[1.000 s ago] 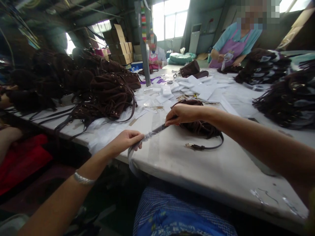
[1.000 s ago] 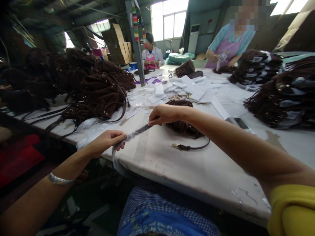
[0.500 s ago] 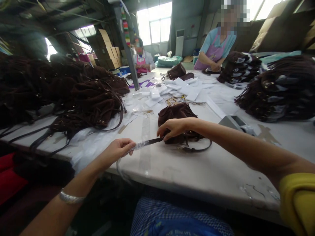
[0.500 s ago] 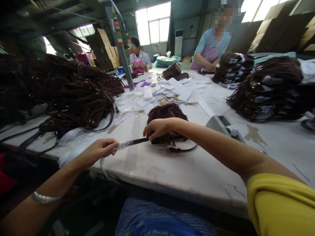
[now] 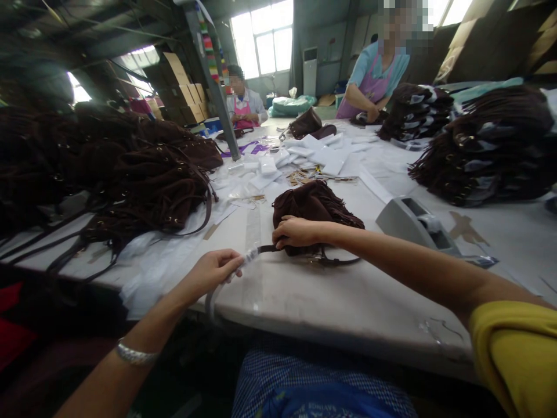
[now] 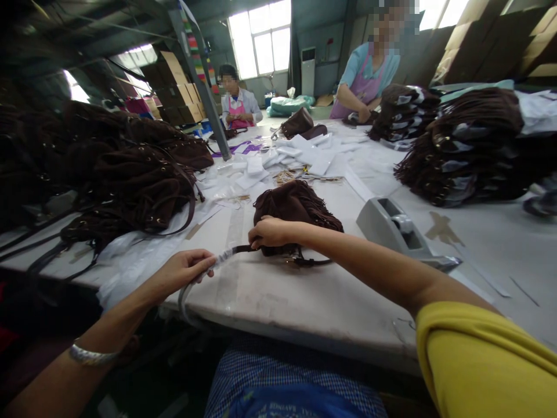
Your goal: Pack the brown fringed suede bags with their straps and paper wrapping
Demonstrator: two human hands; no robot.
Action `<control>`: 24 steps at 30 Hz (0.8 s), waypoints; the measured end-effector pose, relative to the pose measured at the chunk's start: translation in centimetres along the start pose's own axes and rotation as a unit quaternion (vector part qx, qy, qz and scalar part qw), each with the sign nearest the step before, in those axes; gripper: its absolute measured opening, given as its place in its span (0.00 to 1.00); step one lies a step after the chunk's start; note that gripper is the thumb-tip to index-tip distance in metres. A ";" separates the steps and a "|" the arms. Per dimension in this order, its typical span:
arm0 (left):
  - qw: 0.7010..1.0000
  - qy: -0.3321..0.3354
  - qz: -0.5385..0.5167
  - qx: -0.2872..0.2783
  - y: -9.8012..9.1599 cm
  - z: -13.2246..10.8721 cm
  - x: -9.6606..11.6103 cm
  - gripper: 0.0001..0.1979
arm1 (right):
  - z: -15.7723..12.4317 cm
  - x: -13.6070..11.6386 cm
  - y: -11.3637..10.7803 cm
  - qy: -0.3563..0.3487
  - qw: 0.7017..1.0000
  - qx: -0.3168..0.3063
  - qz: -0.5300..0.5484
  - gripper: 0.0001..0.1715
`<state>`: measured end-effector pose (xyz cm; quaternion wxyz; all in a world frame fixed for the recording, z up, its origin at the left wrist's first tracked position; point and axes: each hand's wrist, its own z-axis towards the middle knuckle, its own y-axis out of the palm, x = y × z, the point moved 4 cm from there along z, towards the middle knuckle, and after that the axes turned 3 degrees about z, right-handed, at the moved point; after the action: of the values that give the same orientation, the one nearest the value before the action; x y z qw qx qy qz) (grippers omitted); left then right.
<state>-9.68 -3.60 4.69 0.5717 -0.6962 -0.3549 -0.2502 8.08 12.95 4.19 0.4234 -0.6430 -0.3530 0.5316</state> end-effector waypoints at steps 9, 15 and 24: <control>0.997 0.033 0.043 -0.061 -0.3 1.0 -1.1 0.21 | -0.7 0.3 -1.2 -0.026 0.999 -0.008 0.035 0.08; 0.995 0.082 0.035 -0.046 1.9 2.6 1.6 0.22 | -0.3 -1.8 -0.9 -0.070 0.993 -0.012 0.093 0.10; 0.995 0.083 0.046 -0.044 1.6 2.3 1.5 0.22 | -0.8 -2.6 0.0 -0.063 0.981 0.043 0.180 0.35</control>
<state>-7.62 -1.21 4.27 0.5784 -0.7134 -0.2627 -0.2960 8.33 10.46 5.29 0.3251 -0.6427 -0.2346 0.6529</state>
